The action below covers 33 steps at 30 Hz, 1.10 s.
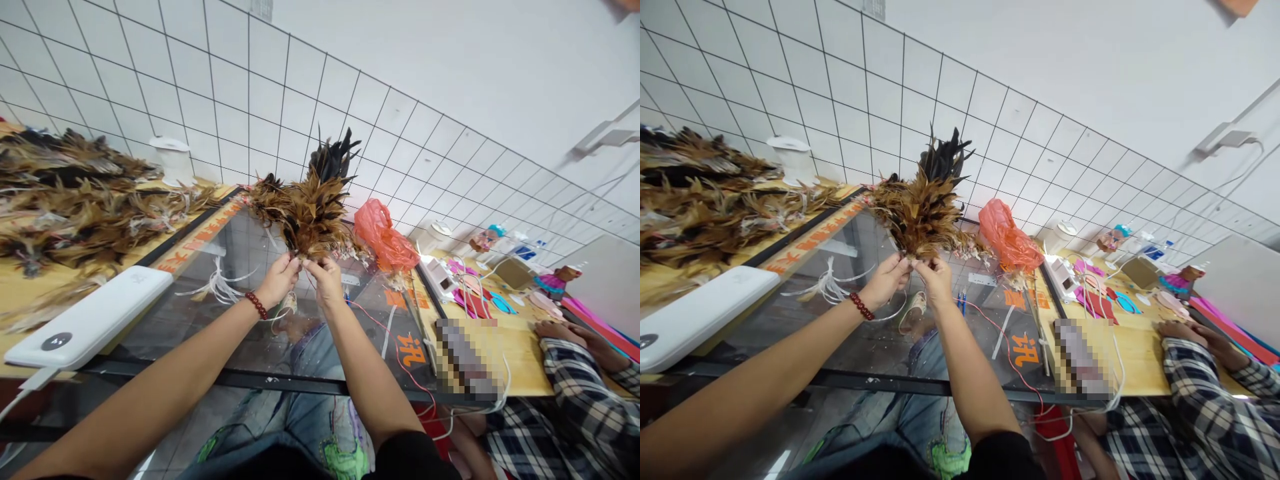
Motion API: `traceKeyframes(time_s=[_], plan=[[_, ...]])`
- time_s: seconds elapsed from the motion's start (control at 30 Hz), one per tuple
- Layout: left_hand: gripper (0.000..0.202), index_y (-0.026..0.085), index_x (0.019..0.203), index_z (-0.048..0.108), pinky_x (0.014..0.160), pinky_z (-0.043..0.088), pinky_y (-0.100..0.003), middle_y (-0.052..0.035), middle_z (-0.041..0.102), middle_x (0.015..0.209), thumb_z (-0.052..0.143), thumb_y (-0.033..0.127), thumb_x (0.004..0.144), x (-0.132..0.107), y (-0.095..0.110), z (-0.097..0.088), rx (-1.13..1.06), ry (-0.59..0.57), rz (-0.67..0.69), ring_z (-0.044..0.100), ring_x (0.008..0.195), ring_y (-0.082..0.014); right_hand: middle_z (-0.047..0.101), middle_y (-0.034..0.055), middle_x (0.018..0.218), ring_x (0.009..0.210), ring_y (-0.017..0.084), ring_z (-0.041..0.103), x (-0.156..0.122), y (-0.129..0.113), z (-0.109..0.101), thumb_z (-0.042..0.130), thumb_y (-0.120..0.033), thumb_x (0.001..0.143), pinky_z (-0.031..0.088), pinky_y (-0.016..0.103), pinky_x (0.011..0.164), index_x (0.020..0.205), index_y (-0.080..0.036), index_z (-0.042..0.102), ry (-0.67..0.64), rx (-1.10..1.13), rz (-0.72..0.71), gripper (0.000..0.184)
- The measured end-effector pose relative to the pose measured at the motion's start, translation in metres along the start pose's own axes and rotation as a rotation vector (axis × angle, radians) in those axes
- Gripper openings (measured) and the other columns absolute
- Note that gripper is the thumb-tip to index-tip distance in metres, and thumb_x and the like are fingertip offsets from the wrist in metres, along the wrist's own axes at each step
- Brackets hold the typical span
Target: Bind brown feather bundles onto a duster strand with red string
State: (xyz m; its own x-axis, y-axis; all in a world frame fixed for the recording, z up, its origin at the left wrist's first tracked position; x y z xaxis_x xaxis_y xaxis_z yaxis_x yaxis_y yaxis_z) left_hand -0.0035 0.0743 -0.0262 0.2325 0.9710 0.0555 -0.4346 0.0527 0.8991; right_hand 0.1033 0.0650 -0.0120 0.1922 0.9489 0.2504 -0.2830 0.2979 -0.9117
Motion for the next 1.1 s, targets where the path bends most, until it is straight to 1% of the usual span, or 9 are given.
traceKeyframes(time_s=[0.17, 0.33, 0.4, 0.53, 0.77, 0.9, 0.97, 1.03, 1.1], plan=[[0.031, 0.016, 0.087, 0.052, 0.038, 0.016, -0.015, 0.0065, 0.042, 0.056, 0.073, 0.034, 0.074, -0.003, -0.004, 0.003, 0.009, -0.022, -0.075, 0.03, 0.039, -0.0029, 0.065, 0.0011, 0.079, 0.077, 0.016, 0.057, 0.007, -0.01, -0.002, 0.075, -0.034, 0.058, 0.044, 0.029, 0.073, 0.076, -0.021, 0.065, -0.039, -0.054, -0.065, 0.024], [0.034, 0.017, 0.078, 0.045, 0.038, 0.013, -0.013, 0.0055, 0.044, 0.058, 0.071, 0.038, 0.075, -0.003, -0.001, 0.002, -0.084, 0.012, -0.102, 0.028, 0.039, -0.0015, 0.055, -0.0035, 0.068, 0.054, 0.008, 0.038, 0.015, -0.009, -0.032, 0.071, -0.044, 0.058, 0.032, 0.024, 0.053, 0.083, -0.021, 0.062, 0.283, 0.038, -0.051, 0.035], [0.035, 0.017, 0.077, 0.043, 0.038, 0.013, -0.012, 0.0064, 0.042, 0.058, 0.071, 0.038, 0.076, -0.002, 0.003, 0.001, -0.12, 0.028, -0.092, 0.026, 0.039, -0.0012, 0.053, -0.0048, 0.065, 0.052, 0.008, 0.036, 0.013, -0.004, -0.028, 0.075, -0.041, 0.055, 0.03, 0.024, 0.052, 0.08, -0.021, 0.062, 0.212, 0.022, 0.014, 0.035], [0.035, 0.017, 0.076, 0.044, 0.038, 0.013, -0.013, 0.0073, 0.039, 0.056, 0.071, 0.039, 0.076, -0.002, 0.003, -0.001, -0.105, 0.012, -0.101, 0.025, 0.038, -0.0013, 0.054, -0.0039, 0.06, 0.059, 0.011, 0.044, 0.003, 0.003, -0.002, 0.079, -0.04, 0.052, 0.036, 0.025, 0.057, 0.066, -0.019, 0.06, -0.029, -0.07, 0.073, 0.031], [0.042, 0.017, 0.085, 0.048, 0.039, 0.017, -0.015, 0.0082, 0.038, 0.058, 0.077, 0.041, 0.067, -0.005, -0.004, 0.006, 0.028, -0.138, -0.067, 0.029, 0.042, -0.003, 0.046, -0.0064, 0.054, 0.056, 0.009, 0.038, 0.0, 0.004, -0.001, 0.078, -0.045, 0.054, 0.036, 0.025, 0.058, 0.058, -0.019, 0.054, 0.109, -0.048, 0.02, 0.036], [0.039, 0.018, 0.079, 0.045, 0.039, 0.018, -0.016, 0.0074, 0.04, 0.057, 0.075, 0.04, 0.07, -0.004, -0.001, 0.002, 0.072, -0.062, -0.005, 0.031, 0.041, -0.0035, 0.048, -0.0045, 0.057, 0.059, 0.01, 0.042, 0.003, 0.0, -0.007, 0.072, -0.05, 0.063, 0.038, 0.025, 0.061, 0.057, -0.019, 0.055, 0.072, -0.169, -0.016, 0.036], [0.04, 0.018, 0.078, 0.043, 0.039, 0.017, -0.016, 0.0076, 0.04, 0.057, 0.073, 0.044, 0.072, -0.001, 0.003, -0.003, 0.084, -0.028, 0.02, 0.028, 0.04, -0.0031, 0.054, -0.0032, 0.062, 0.062, 0.011, 0.047, 0.004, -0.004, -0.01, 0.072, -0.049, 0.065, 0.039, 0.024, 0.06, 0.066, -0.019, 0.06, 0.007, -0.28, -0.017, 0.032], [0.038, 0.018, 0.08, 0.043, 0.039, 0.017, -0.017, 0.0077, 0.041, 0.057, 0.068, 0.046, 0.075, 0.003, 0.009, -0.009, 0.13, 0.005, 0.044, 0.027, 0.039, -0.0031, 0.054, -0.0039, 0.061, 0.056, 0.01, 0.046, 0.002, -0.001, -0.012, 0.076, -0.047, 0.062, 0.036, 0.022, 0.052, 0.078, -0.019, 0.063, -0.135, -0.347, 0.148, 0.034], [0.03, 0.018, 0.081, 0.043, 0.04, 0.021, -0.018, 0.007, 0.042, 0.058, 0.06, 0.043, 0.081, 0.006, 0.017, -0.016, 0.263, 0.046, 0.088, 0.029, 0.04, -0.0044, 0.044, -0.008, 0.05, 0.043, 0.006, 0.033, -0.001, 0.002, -0.017, 0.074, -0.048, 0.064, 0.025, 0.02, 0.043, 0.081, -0.018, 0.063, -0.245, -0.34, 0.379, 0.037]])
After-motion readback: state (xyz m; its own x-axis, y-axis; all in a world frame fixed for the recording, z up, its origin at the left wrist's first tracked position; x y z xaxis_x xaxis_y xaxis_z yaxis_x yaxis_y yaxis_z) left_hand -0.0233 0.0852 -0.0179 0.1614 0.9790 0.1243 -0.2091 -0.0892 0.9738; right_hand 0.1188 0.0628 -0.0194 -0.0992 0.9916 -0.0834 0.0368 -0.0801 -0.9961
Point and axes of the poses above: each hand's wrist, its own x-axis towards the middle knuckle, its own z-axis out of the palm, y = z × x, the point moved 5 cm from there along x, towards the middle knuckle
